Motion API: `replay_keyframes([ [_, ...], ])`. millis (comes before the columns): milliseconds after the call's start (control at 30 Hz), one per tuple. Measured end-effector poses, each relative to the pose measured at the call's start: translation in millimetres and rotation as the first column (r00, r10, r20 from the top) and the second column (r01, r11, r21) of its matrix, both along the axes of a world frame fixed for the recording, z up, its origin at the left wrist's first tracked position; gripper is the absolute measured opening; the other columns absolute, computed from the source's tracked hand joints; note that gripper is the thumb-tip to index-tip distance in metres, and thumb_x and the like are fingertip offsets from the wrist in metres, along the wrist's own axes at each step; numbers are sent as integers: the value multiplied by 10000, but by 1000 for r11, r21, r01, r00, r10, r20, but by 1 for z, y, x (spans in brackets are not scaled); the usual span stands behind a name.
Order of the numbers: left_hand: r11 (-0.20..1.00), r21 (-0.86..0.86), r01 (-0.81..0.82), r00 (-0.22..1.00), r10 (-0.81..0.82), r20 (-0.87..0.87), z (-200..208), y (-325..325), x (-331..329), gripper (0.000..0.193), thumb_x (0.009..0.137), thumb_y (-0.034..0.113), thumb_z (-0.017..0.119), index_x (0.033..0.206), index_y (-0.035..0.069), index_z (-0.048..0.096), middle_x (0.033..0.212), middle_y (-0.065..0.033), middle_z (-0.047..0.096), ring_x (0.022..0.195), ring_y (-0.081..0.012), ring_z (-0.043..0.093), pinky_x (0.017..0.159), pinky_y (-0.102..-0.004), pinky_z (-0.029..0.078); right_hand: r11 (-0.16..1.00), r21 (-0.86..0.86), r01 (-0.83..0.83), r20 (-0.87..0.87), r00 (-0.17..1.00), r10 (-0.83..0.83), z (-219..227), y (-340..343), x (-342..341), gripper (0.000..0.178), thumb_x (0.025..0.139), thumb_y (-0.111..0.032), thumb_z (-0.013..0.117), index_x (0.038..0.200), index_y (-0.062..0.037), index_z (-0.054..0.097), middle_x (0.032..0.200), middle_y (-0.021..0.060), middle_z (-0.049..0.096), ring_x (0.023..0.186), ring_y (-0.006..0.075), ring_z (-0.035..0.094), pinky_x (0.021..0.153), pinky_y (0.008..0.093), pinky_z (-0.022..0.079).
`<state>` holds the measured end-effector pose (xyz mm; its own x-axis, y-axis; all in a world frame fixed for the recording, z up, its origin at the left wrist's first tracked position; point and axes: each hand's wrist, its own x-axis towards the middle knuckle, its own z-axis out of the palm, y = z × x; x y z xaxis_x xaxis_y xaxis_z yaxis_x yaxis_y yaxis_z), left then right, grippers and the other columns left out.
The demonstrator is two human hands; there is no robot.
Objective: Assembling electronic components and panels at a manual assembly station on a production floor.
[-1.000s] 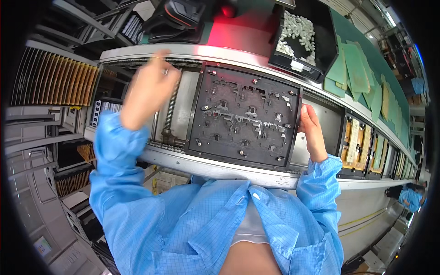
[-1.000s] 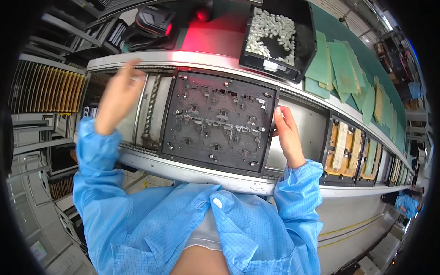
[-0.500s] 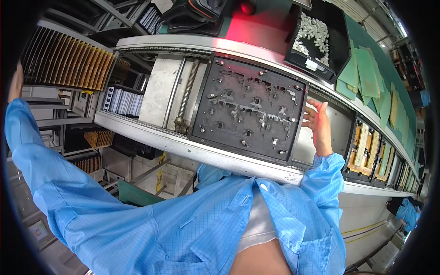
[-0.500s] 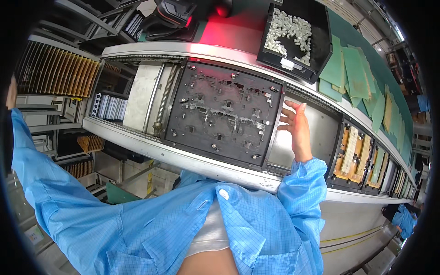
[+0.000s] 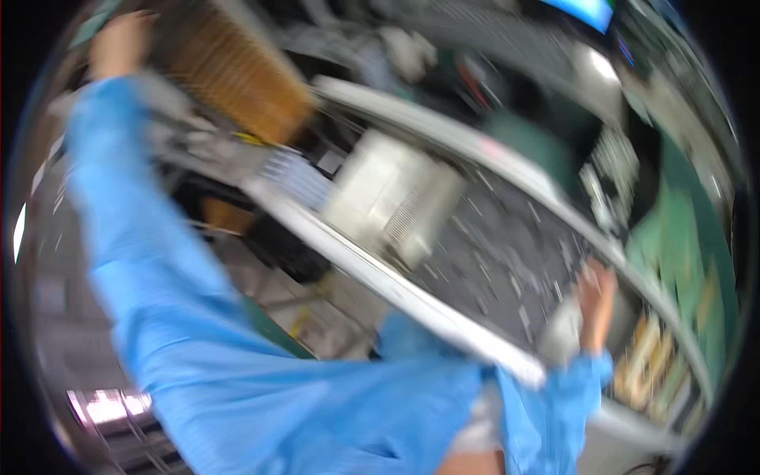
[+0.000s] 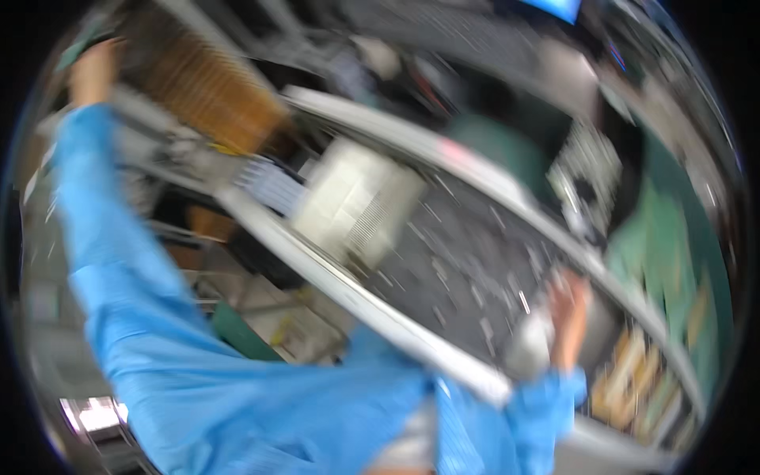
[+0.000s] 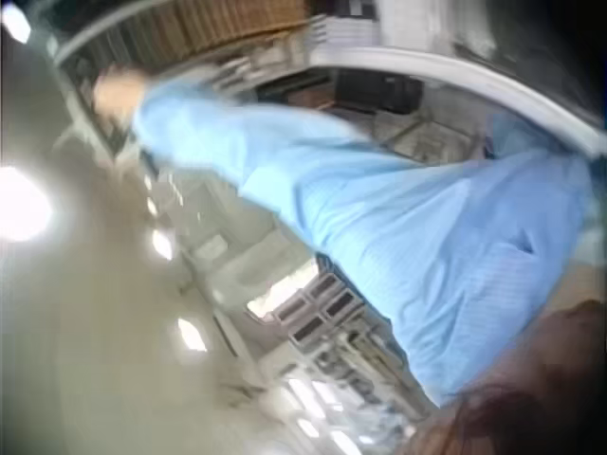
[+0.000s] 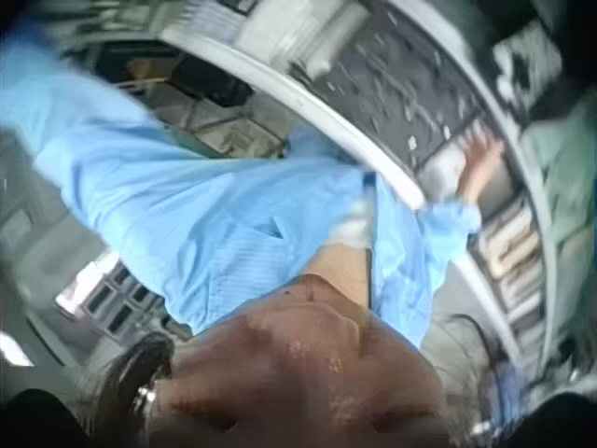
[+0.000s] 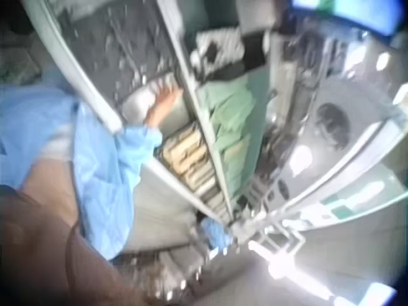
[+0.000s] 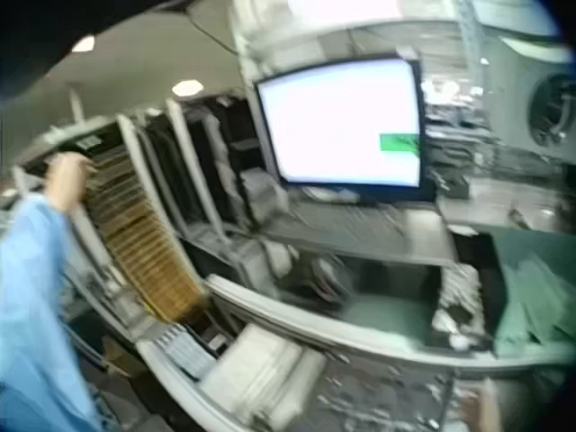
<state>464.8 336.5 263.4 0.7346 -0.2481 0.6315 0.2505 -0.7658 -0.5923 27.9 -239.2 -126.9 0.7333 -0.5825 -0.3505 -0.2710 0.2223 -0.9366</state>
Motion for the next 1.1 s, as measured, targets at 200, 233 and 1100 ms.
replay_keyframes([
  [200,886,-227,404,889,-321,327,-2,29,-26,212,910,212,646,867,33,751,861,-173,715,835,-384,681,790,-461,541,984,180,-10,98,995,-8,25,-23,-20,618,1030,-498,477,1341,35,495,1299,213,588,1087,328,608,854,449,531],
  [233,901,-269,341,920,-261,292,6,29,-40,213,914,209,642,857,28,738,869,-183,713,845,-379,671,795,-450,541,992,104,-68,91,994,59,27,-25,-15,711,1013,-573,423,1367,41,481,1335,226,569,1115,348,604,863,473,536],
  [1100,-24,-560,828,20,-997,71,-192,-175,-316,211,858,35,624,1032,-75,672,1023,-230,710,994,-352,717,882,-477,601,597,519,-612,512,782,356,171,127,11,809,999,-528,503,1538,13,236,1472,205,463,1339,347,494,1077,474,456],
])
